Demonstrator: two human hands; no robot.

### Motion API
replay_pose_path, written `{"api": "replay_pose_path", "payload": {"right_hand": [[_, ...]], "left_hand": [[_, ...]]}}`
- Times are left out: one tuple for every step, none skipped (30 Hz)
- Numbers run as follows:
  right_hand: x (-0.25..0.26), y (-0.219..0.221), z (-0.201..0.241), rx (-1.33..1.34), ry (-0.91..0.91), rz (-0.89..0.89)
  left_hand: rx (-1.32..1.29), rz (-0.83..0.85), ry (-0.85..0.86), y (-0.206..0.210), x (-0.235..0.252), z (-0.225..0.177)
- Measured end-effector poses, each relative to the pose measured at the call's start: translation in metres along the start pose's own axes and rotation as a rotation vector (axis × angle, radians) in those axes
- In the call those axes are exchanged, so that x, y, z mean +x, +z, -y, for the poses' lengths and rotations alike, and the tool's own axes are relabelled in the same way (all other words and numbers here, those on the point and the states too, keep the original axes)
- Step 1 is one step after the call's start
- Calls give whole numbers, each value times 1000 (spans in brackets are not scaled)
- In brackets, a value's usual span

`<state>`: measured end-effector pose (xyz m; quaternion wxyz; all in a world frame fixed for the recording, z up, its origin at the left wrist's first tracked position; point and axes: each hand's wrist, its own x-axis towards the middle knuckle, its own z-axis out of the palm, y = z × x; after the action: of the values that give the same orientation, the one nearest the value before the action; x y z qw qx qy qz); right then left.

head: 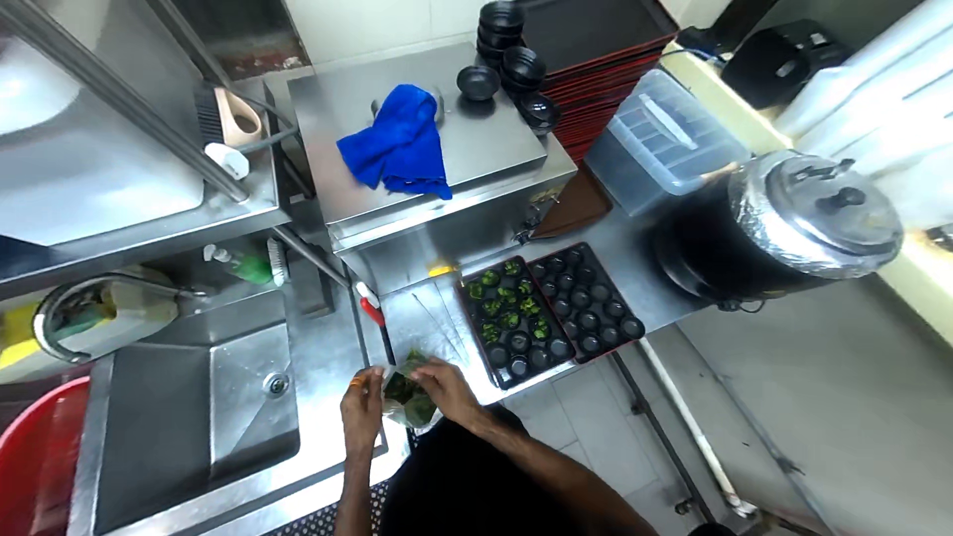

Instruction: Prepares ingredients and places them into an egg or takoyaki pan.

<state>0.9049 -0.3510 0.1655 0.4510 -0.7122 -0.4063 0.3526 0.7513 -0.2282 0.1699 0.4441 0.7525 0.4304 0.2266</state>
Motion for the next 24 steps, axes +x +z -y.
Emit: {"api": "replay_pose_path", "payload": {"right_hand": [[1, -1, -1, 11, 33, -15], [2, 0, -1, 22, 59, -30], [3, 0, 0, 30, 80, -39], [5, 0, 1, 45, 97, -39], [6, 1, 1, 64, 115, -31], [6, 1, 0, 101, 135, -23], [7, 2, -1, 151, 160, -18], [7, 2, -2, 199, 182, -22], [6, 3, -4, 241, 196, -35], [6, 5, -3, 273, 207, -48], [5, 6, -2, 289, 215, -61], [4, 7, 0, 288, 222, -71], [3, 7, 2, 271, 235, -82], [-1, 7, 7, 237, 256, -99], [-6, 6, 12, 179, 286, -113], [-12, 2, 19, 103, 322, -115], [-19, -4, 26, 18, 362, -104], [-27, -8, 34, -59, 406, -87], [-35, -11, 41, -119, 450, -59], [-42, -12, 45, -154, 487, -20], [-49, -12, 47, -169, 520, 38], [-53, -11, 45, -161, 543, 99], [-56, -8, 42, -138, 554, 149], [-57, -5, 39, -96, 555, 178]], "left_hand": [[-60, -9, -54, 2, 1, 2], [-96, -24, -92, 6, 1, 2], [-98, -52, -111, 10, 0, 0], [-86, -97, -119, 14, -1, -4], [-69, -150, -121, 15, -2, -9], [-41, -196, -120, 15, -5, -13], [-10, -232, -119, 14, -9, -18], [30, -274, -121, 12, -13, -23], [67, -312, -134, 10, -19, -28], [92, -328, -154, 8, -26, -31], [100, -321, -184, 6, -33, -31], [86, -284, -232, 4, -41, -29], [43, -226, -299, 3, -47, -25], [-13, -165, -366, 3, -54, -20], [-62, -125, -420, 2, -58, -15], [-106, -112, -450, 3, -62, -13], [-140, -113, -460, 3, -65, -12], [-160, -120, -460, 2, -68, -14], [-170, -134, -457, 2, -70, -16], [-177, -147, -453, 2, -71, -17], [-188, -154, -460, 2, -71, -17], [-193, -148, -477, 2, -71, -18], [-197, -126, -502, 1, -70, -18], [-200, -92, -522, 1, -70, -20]]}}
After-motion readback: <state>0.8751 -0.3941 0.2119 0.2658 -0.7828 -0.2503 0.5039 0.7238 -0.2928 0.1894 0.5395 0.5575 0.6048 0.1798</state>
